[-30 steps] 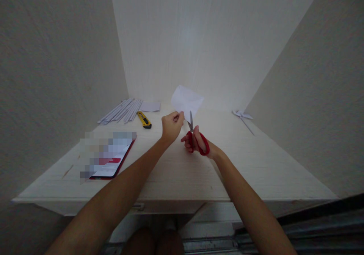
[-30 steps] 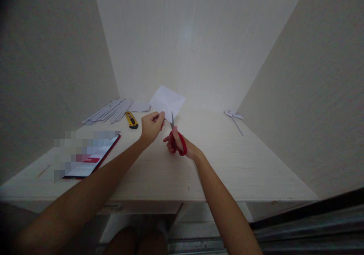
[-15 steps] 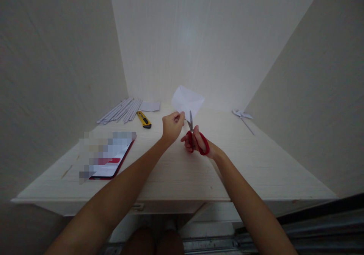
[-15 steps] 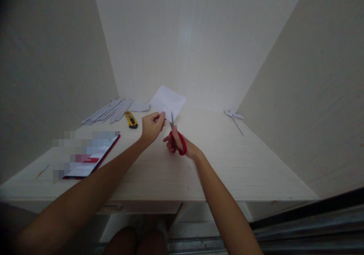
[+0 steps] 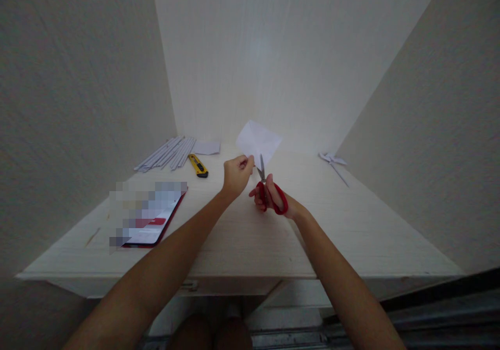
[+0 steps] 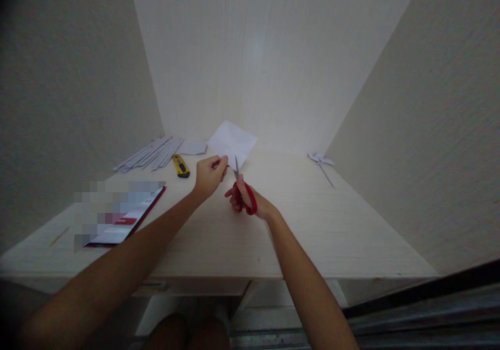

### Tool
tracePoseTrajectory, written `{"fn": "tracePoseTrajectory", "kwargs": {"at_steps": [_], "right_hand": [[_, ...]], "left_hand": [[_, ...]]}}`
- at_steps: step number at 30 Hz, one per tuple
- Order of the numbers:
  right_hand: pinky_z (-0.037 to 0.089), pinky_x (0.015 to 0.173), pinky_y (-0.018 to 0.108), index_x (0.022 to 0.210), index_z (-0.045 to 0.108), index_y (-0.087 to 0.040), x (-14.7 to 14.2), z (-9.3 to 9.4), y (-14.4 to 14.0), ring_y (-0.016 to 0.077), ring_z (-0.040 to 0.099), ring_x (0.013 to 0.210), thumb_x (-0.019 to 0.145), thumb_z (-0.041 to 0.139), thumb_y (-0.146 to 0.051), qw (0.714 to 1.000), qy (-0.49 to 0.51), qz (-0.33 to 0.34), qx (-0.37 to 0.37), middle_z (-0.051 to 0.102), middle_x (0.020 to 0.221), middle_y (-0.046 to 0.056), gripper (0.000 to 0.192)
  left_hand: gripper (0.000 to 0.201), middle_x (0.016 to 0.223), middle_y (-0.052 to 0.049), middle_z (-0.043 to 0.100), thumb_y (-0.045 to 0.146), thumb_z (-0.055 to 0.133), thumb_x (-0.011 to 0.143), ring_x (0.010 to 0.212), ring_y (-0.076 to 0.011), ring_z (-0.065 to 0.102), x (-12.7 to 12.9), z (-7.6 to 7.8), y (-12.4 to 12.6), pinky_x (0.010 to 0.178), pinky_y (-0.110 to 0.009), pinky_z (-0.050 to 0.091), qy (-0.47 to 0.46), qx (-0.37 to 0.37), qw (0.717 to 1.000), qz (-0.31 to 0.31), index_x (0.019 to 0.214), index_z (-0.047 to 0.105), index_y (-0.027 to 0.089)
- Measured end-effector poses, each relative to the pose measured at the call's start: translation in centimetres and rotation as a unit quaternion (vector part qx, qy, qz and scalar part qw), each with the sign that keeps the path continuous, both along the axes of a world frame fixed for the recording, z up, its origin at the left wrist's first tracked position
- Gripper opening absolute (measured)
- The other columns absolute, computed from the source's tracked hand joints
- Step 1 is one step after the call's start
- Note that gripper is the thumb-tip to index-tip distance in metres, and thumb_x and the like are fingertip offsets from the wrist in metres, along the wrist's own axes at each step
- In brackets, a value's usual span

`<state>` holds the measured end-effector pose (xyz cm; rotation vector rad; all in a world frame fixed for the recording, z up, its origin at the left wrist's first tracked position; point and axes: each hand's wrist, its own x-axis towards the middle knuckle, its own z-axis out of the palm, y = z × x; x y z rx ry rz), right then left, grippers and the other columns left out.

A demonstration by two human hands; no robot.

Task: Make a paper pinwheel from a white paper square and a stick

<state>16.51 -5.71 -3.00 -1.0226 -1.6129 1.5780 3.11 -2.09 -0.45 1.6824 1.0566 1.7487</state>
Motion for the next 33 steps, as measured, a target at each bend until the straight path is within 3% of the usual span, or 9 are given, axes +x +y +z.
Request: {"fn": "tracePoseTrajectory", "kwargs": {"at_steps": [14,33], "right_hand": [[0.028,0.041,0.023,0.072,0.047,-0.015,-0.08,0.03,0.00,0.0069,0.034,0.040,0.068,0.014,-0.079,1.000,-0.001,-0.002,-0.028,0.033,0.049,-0.006,0.072],[0.025,0.038,0.021,0.063,0.041,-0.018,0.02,0.25,-0.36,0.0061,0.029,0.037,0.072,0.020,-0.075,1.000,0.004,-0.024,-0.012,0.030,0.045,-0.007,0.062]], "left_hand": [[0.035,0.039,0.005,0.041,0.030,0.049,0.077,0.040,-0.0061,0.036,-0.01,0.17,-0.12,0.042,-0.019,0.028,0.029,0.016,0.999,0.026,0.046,0.049,0.015],[0.033,0.039,0.005,0.039,0.031,0.048,0.078,0.039,-0.0064,0.037,-0.09,-0.01,0.24,0.041,-0.019,0.028,0.014,0.009,1.000,0.002,0.049,0.051,0.015]]}}
